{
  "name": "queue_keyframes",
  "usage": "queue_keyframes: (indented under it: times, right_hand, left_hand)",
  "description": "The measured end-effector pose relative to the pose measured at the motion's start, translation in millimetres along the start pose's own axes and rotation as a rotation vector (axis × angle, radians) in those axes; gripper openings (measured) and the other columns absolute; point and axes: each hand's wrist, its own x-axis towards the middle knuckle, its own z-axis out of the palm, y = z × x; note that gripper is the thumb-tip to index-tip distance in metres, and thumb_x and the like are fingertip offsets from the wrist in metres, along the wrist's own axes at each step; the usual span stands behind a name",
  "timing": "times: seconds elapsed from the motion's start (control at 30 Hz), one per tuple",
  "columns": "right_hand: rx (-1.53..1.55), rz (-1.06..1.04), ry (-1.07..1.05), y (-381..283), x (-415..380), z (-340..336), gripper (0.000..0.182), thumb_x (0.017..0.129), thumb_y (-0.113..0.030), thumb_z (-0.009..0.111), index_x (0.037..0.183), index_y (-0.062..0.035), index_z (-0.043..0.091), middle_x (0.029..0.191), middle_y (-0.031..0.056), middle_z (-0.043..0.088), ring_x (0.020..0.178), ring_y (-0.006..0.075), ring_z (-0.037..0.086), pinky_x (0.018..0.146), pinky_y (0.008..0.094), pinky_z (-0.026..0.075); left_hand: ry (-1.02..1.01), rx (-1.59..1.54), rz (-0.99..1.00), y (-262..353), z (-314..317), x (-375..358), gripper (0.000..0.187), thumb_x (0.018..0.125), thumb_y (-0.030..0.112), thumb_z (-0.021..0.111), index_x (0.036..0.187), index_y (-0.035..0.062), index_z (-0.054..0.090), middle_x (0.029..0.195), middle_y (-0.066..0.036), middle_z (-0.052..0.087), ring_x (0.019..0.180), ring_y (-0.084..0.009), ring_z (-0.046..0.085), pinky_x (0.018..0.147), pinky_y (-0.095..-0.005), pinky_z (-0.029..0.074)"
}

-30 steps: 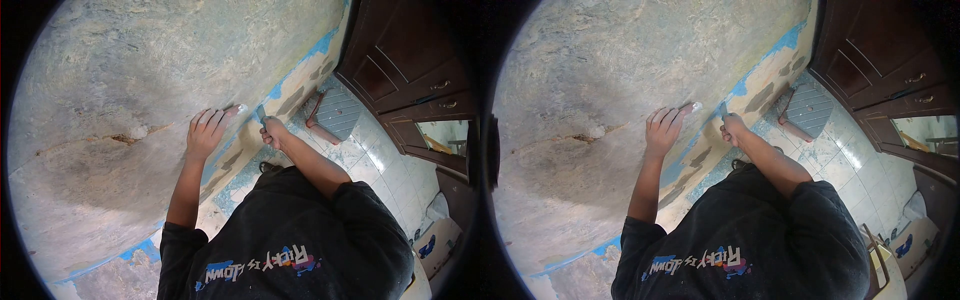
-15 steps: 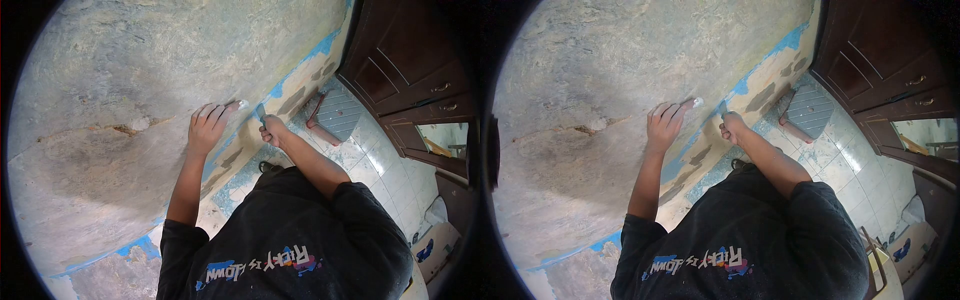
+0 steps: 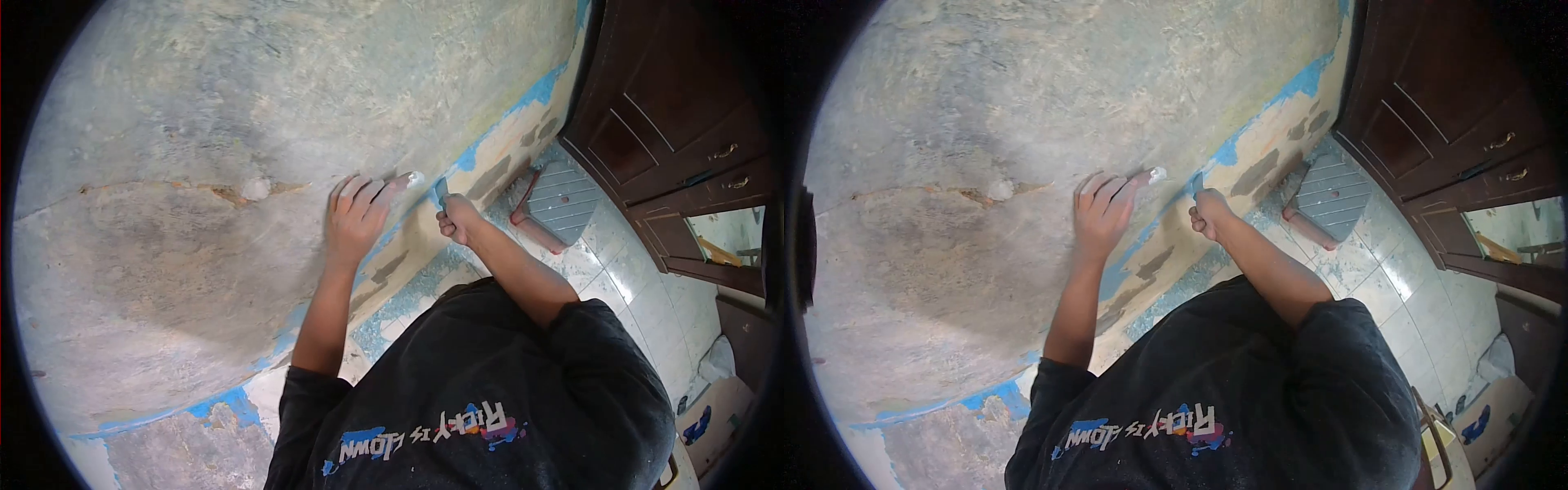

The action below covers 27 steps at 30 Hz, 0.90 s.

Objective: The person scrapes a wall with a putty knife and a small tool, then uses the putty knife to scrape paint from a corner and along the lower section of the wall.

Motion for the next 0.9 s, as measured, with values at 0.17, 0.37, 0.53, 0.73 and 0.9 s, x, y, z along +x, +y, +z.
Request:
queue_keyframes:
  times: [0.17,0.37,0.53,0.73,0.9]
  right_hand:
    - [0.049,0.003,0.016,3.0,41.1,-26.8,0.012,0.098,-0.016,0.038,0.110,-0.0168,0.041,0.070,0.0050,0.041,0.049,0.0109,0.034,0.039,0.0252,0.024]
    - [-0.089,-0.122,0.081,11.0,-5.5,-3.0,0.020,0.104,-0.024,0.039,0.122,-0.0168,0.042,0.074,0.0049,0.045,0.049,0.0100,0.036,0.039,0.0259,0.026]
    - [-0.084,-0.197,0.180,30.1,-8.4,15.7,0.025,0.107,-0.029,0.041,0.130,-0.0194,0.042,0.076,0.0042,0.046,0.051,0.0108,0.038,0.042,0.0275,0.030]
    - [-0.128,-0.333,0.234,61.0,-11.5,28.5,0.024,0.108,-0.030,0.043,0.130,-0.0208,0.046,0.074,0.0020,0.046,0.053,0.0113,0.038,0.043,0.0283,0.031]
    - [-0.155,-0.454,0.358,81.3,3.3,20.7,0.028,0.108,-0.029,0.044,0.134,-0.0201,0.048,0.074,0.0008,0.045,0.052,0.0108,0.037,0.043,0.0286,0.030]
  left_hand:
    - [0.049,-0.020,-0.134,15.8,-2.6,-29.1,0.031,0.077,0.007,0.080,0.107,0.0108,0.075,0.110,-0.004,0.068,0.112,-0.0287,0.060,0.098,-0.0439,0.047]
    - [0.097,-0.102,-0.351,44.5,-8.5,-83.4,0.029,0.077,0.008,0.080,0.106,0.0102,0.076,0.108,-0.005,0.069,0.110,-0.0311,0.060,0.096,-0.0443,0.047]
    - [0.119,-0.130,-0.471,58.0,-20.4,-126.4,0.030,0.077,0.010,0.080,0.106,0.0093,0.075,0.108,-0.007,0.069,0.111,-0.0322,0.059,0.096,-0.0440,0.047]
    - [0.182,-0.087,-0.565,44.7,-39.4,-146.3,0.027,0.078,0.007,0.079,0.106,0.0076,0.075,0.107,-0.007,0.069,0.110,-0.0321,0.058,0.096,-0.0441,0.046]
    - [0.213,-0.019,-0.594,27.8,-51.7,-151.1,0.025,0.081,0.004,0.077,0.104,0.0094,0.076,0.107,-0.003,0.070,0.107,-0.0287,0.058,0.093,-0.0421,0.045]
